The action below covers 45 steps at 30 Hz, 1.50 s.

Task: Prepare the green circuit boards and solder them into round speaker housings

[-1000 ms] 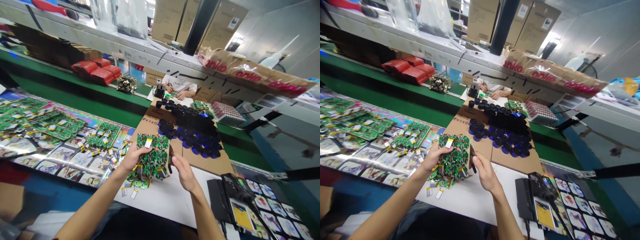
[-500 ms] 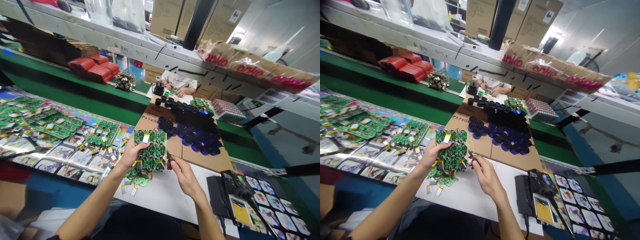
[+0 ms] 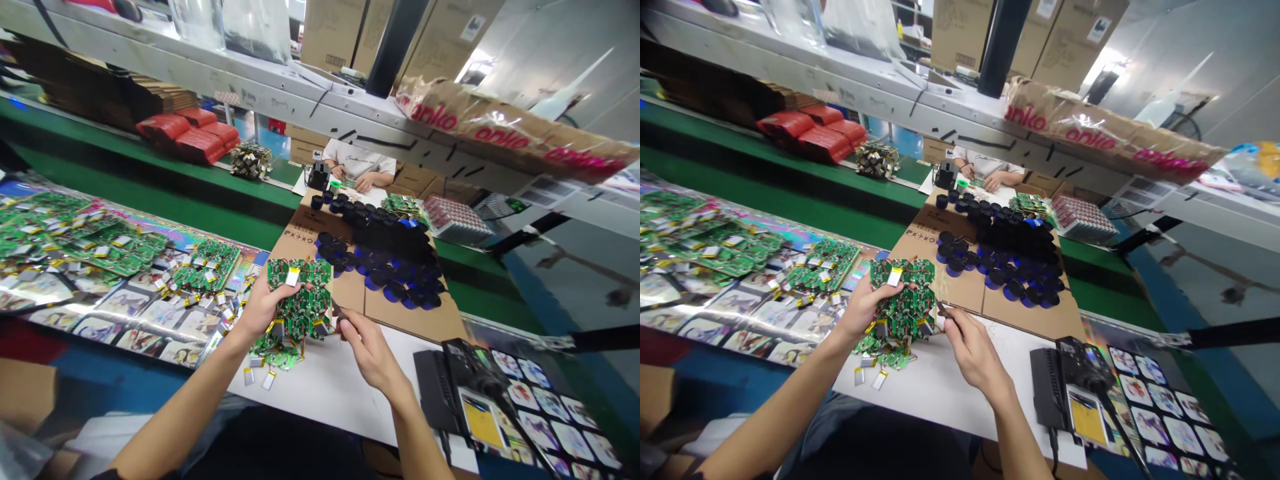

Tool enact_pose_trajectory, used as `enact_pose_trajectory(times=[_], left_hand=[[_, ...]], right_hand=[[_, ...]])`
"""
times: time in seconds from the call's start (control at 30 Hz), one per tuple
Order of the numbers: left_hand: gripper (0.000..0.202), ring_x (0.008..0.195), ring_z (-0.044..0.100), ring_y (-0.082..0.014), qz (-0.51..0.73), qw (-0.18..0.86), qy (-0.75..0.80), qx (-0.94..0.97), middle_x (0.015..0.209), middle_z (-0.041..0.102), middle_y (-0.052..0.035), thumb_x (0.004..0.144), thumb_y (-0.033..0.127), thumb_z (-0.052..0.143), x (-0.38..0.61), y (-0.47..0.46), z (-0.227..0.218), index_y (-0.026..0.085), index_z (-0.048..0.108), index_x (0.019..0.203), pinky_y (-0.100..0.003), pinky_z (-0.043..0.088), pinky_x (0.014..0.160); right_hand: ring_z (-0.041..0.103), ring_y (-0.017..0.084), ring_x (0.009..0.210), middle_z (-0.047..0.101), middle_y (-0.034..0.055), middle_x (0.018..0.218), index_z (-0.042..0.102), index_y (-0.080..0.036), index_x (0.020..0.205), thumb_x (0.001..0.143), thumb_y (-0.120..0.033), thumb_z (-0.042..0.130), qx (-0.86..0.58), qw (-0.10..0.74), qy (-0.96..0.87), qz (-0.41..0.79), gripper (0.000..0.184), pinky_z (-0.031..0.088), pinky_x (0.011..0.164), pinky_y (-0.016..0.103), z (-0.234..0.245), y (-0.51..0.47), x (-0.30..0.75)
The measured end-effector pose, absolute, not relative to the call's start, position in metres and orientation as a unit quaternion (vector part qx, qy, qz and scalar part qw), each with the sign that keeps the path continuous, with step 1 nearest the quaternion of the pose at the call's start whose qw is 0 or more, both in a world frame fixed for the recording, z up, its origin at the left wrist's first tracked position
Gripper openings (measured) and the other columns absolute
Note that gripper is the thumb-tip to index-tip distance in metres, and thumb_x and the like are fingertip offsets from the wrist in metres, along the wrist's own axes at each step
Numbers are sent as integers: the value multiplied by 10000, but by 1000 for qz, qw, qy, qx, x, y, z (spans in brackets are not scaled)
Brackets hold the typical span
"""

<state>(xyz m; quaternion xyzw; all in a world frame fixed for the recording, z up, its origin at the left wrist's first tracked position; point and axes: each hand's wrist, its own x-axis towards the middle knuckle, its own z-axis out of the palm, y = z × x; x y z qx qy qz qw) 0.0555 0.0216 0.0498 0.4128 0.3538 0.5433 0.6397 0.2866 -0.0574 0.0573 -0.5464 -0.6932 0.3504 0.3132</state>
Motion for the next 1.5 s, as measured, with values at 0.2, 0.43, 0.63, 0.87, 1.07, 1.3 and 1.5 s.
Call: enact_pose_trajectory(times=[0.2,0.43,0.63,0.87,1.07,1.3,1.5], left_hand=[[424,823,785,-267,521,680,360,369,874,817,-61,706,337,874,56,24,47,146,771,1070,-350,625,786],[340,757,777,-245,484,727,381,304,848,814,-77,667,350,869,59,22,42,134,781,915,-313,618,704],[379,778,780,-265,526,671,394,344,854,814,-71,662,344,878,51,27,53,155,754,966,-334,618,714],[375,863,796,-323,525,670,405,333,869,818,-88,667,358,867,49,28,50,149,751,956,-399,645,776],[439,827,797,-314,526,674,405,325,848,818,-79,628,342,880,50,28,54,139,758,998,-399,655,751],[334,661,768,-243,511,725,401,228,742,788,-44,575,313,869,57,26,46,154,715,826,-337,635,645],[385,715,772,-232,554,675,423,241,792,797,-26,623,310,895,38,26,33,165,714,930,-320,621,680]], right_hand=[[535,151,662,577,3,731,588,-204,809,1094,-541,436,-496,349,-634,479,467,415,663,292,49,-58,283],[607,184,641,639,32,779,619,-195,878,1025,-639,513,-421,383,-513,642,480,494,624,322,36,-62,275],[636,199,848,685,29,875,654,-211,919,1104,-528,428,-509,294,-665,461,431,457,811,323,51,-67,285],[573,164,728,615,-2,773,604,-215,846,1116,-520,389,-520,272,-666,460,461,427,721,292,44,-74,283],[589,157,721,631,9,765,633,-196,842,1103,-543,426,-510,290,-643,493,481,444,720,291,42,-73,285],[590,161,552,648,37,728,673,-147,970,1024,-597,519,-340,341,-479,734,479,438,565,304,32,-74,278],[596,158,579,640,32,721,649,-161,874,987,-642,582,-416,335,-506,678,498,461,554,289,23,-43,291]])
